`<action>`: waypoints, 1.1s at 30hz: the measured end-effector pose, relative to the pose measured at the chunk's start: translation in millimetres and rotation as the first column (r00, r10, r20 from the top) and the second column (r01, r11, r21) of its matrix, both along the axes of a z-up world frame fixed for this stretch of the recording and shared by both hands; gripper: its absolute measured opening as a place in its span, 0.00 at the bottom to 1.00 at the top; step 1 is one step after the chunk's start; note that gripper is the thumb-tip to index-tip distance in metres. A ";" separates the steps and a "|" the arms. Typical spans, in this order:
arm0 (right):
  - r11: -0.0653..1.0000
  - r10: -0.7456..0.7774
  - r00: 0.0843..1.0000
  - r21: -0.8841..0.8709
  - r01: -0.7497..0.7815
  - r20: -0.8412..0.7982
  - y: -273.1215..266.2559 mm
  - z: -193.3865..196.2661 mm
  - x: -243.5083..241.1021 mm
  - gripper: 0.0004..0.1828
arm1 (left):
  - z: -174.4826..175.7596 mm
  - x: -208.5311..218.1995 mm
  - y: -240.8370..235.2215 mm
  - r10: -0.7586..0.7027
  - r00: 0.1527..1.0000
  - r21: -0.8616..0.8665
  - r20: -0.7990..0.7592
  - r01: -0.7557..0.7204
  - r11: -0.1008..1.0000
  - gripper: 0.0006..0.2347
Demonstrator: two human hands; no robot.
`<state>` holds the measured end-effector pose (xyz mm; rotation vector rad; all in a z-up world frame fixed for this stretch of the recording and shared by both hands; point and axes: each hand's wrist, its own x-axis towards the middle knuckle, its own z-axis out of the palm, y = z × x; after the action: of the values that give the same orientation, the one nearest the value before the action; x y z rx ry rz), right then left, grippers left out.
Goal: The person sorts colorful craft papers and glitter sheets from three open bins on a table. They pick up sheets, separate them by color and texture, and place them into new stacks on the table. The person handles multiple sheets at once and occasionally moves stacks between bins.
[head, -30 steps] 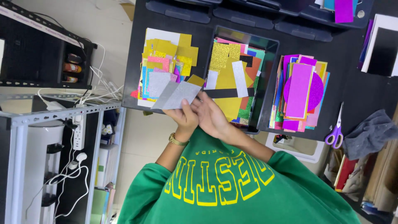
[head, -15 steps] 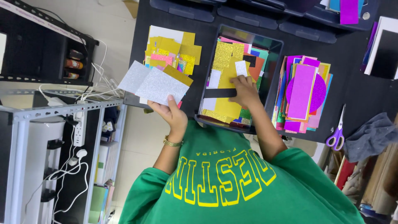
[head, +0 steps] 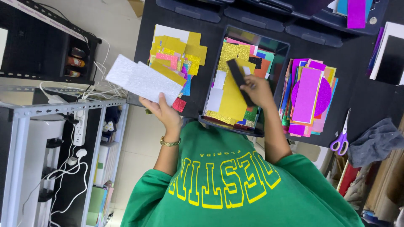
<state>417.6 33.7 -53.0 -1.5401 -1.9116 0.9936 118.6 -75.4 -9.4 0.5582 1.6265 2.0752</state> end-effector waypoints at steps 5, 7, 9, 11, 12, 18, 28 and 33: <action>0.916 -0.400 0.732 -0.240 0.321 -0.551 7.7 27.2 -32.3 0.07 | 7.7 -35.8 -3.1 0.126 0.991 0.022 -0.045 -0.125 0.992 0.28; 0.850 -0.527 0.474 -0.426 0.311 -0.706 8.0 45.1 -69.2 0.03 | -7.5 -54.7 -13.4 0.163 0.986 0.038 -0.047 -0.161 0.986 0.28; 0.867 -0.472 0.500 -0.485 0.115 -0.726 13.1 35.4 -100.4 0.01 | -38.0 -77.3 -28.6 0.214 0.976 0.059 -0.040 -0.211 0.976 0.28; 0.887 -0.409 0.591 -0.456 0.077 -0.695 11.2 25.9 -146.9 0.05 | -75.5 -99.6 -55.4 0.240 0.970 0.060 -0.037 -0.238 0.969 0.28; 0.901 -0.347 0.673 -0.430 0.046 -0.654 9.4 21.2 -171.1 0.10 | -94.3 -111.3 -69.3 0.256 0.966 0.058 -0.030 -0.254 0.965 0.28; 0.928 -0.236 0.838 -0.369 0.045 -0.491 15.5 -22.9 -261.7 0.08 | -18.9 -111.5 -81.4 0.377 0.926 0.082 0.000 -0.376 0.923 0.27; 0.952 -0.254 0.859 0.040 0.302 -0.446 13.7 1.0 -202.7 0.06 | -41.7 -154.2 -106.3 0.365 0.931 0.048 -0.017 -0.363 0.930 0.29; 0.982 -0.128 0.987 0.151 0.112 0.099 5.8 40.6 -77.6 0.35 | -46.0 -146.1 -70.5 0.278 0.961 -0.053 -0.007 -0.278 0.959 0.30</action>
<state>340.0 39.5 -12.4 -1.6318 -1.8922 0.7160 -27.6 -145.9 -55.4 0.3243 1.8442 2.2177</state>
